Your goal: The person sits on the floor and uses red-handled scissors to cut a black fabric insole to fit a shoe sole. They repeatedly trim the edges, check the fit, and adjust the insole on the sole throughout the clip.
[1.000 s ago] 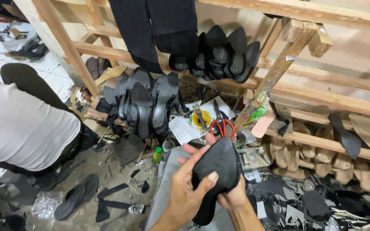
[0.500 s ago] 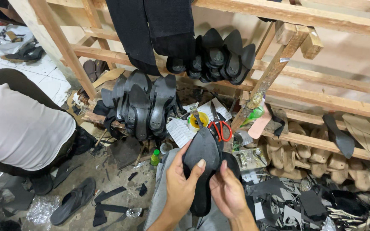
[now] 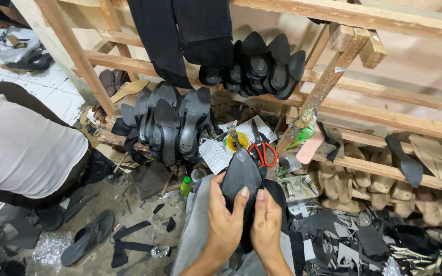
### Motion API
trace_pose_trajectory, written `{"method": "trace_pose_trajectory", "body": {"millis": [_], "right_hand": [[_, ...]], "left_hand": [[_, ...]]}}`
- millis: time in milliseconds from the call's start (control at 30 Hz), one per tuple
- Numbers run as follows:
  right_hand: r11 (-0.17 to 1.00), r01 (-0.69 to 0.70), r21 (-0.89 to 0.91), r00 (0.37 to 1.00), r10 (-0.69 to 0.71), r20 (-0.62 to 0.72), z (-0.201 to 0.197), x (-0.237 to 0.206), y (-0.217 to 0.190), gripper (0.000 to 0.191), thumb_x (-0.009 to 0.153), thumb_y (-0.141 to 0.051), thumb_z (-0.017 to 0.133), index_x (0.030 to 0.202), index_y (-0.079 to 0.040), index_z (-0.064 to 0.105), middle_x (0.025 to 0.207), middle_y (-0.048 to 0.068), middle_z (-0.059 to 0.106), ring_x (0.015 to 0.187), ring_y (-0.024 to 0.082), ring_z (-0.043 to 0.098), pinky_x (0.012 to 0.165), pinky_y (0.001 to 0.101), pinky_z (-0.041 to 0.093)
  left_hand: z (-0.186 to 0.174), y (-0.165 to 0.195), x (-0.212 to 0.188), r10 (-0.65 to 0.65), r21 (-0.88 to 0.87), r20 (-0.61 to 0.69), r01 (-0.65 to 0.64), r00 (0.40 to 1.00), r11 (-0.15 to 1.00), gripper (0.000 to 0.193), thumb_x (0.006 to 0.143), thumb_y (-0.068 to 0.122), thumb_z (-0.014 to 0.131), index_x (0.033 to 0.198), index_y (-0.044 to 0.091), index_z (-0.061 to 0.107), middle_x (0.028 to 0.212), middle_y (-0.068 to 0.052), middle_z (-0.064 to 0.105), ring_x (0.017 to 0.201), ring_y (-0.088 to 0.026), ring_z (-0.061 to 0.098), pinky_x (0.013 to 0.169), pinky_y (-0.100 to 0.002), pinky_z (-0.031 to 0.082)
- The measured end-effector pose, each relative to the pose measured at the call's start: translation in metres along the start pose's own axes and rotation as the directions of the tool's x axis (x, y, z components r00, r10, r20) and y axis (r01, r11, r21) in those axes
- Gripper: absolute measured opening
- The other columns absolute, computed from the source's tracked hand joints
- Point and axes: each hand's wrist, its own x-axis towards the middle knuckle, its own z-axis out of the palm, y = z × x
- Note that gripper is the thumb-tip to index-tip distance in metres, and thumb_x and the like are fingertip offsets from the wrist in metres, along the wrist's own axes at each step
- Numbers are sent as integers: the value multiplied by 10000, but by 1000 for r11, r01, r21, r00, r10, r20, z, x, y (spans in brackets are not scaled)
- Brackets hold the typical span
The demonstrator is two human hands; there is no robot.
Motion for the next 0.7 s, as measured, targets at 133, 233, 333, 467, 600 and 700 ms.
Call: {"method": "trace_pose_trajectory", "body": {"millis": [133,233,333,467,600,700], "right_hand": [[997,-51,58,995,46,90,0,5,-17,375,1075,-326,437,911,-33,604,670,-31,489,623,87,423,539,305,364],[993,-60,-101,995,67,74,2,10,-28,350,1070,-298,465,980,-6,635,657,39,513,602,139,455,551,319,375],[998,55,-9,977,-53,207,1,13,-34,319,1055,-259,491,1187,16,582,920,69,643,822,136,581,744,266,463],[988,144,57,960,-153,236,-1,18,-20,383,1043,-277,530,1287,14,581,1121,88,722,1007,112,654,897,240,504],[884,-249,396,942,126,313,-14,18,6,341,1052,-278,557,1179,38,540,953,103,631,819,163,592,746,324,511],[929,-202,310,942,98,320,-18,19,14,351,1121,-241,579,1107,101,502,926,92,517,856,131,467,756,309,427]], "left_hand": [[-2,-7,8,11,69,-26,-9,1000,998,437,939,119,695,1315,3,505,1168,-135,658,1070,-176,622,948,-320,511],[-2,-11,13,26,-48,-44,-28,999,998,471,927,120,701,1333,7,491,1200,-129,645,1098,-168,607,967,-316,493],[-5,-13,19,-52,-29,-73,50,996,998,397,920,109,720,1269,-11,572,1106,-147,699,1001,-188,643,924,-325,522],[-14,-14,19,122,-23,29,-121,992,992,468,978,320,625,1307,-8,571,1201,-88,660,1097,-171,607,965,-291,479],[-35,-23,39,-162,-302,347,274,924,913,580,1086,543,417,1241,21,616,1042,-24,658,859,-125,575,704,-264,446],[-35,-35,44,-410,-379,429,572,805,727,490,1051,525,416,1192,121,656,839,-2,636,614,-108,529,505,-270,403]]}}
